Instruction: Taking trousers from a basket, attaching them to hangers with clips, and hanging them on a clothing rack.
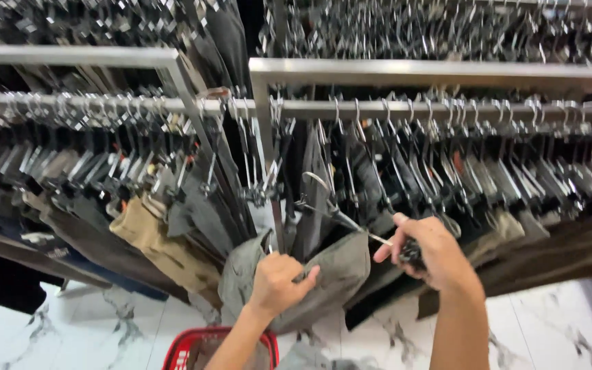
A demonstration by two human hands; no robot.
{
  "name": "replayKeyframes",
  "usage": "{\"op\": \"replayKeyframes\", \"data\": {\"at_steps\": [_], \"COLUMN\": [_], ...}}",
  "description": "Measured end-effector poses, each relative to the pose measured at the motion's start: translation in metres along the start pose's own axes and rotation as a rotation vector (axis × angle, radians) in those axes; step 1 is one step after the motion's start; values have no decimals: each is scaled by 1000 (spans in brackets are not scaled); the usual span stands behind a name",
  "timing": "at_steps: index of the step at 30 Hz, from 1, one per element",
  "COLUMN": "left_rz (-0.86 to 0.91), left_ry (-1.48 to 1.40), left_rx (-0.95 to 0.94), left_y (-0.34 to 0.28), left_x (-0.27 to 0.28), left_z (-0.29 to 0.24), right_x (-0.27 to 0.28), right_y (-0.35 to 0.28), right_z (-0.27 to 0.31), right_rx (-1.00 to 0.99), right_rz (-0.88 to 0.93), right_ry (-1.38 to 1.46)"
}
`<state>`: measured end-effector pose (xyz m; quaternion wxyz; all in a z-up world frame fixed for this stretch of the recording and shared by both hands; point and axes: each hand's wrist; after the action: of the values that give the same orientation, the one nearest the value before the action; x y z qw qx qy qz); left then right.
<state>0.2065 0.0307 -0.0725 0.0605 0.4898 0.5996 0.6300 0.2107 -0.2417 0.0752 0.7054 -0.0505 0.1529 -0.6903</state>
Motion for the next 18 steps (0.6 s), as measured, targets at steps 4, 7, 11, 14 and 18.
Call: {"op": "replayKeyframes", "data": {"at_steps": [4,7,11,14,18], "left_rz": [25,26,42,70,120], "left_ry": [-30,-80,-58,-102,-178], "left_rx": [-37,10,-114,-123,-86], "left_y": [-2,-2,7,16,-5], "left_x": [2,5,21,28,6], "left_z": [-11,-21,-41,-57,-62], "right_x": [1,2,-6,-21,-30], "right_y": [-20,-25,-41,-53,-67], "right_z": [-1,-18,-25,-24,-36], "right_rx": [-134,20,-51,-88,-12], "right_rz": [-75,38,102,188,281], "right_ry": [-66,-28,-109,-153,-175]}}
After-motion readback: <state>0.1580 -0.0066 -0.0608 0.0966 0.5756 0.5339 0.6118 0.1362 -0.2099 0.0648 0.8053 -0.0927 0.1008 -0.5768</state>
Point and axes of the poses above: each hand's wrist, its own y-axis towards the middle knuckle, its own x-axis out of the back of the hand, z = x × y, and after that the axes turned 10 degrees about y, right-handed
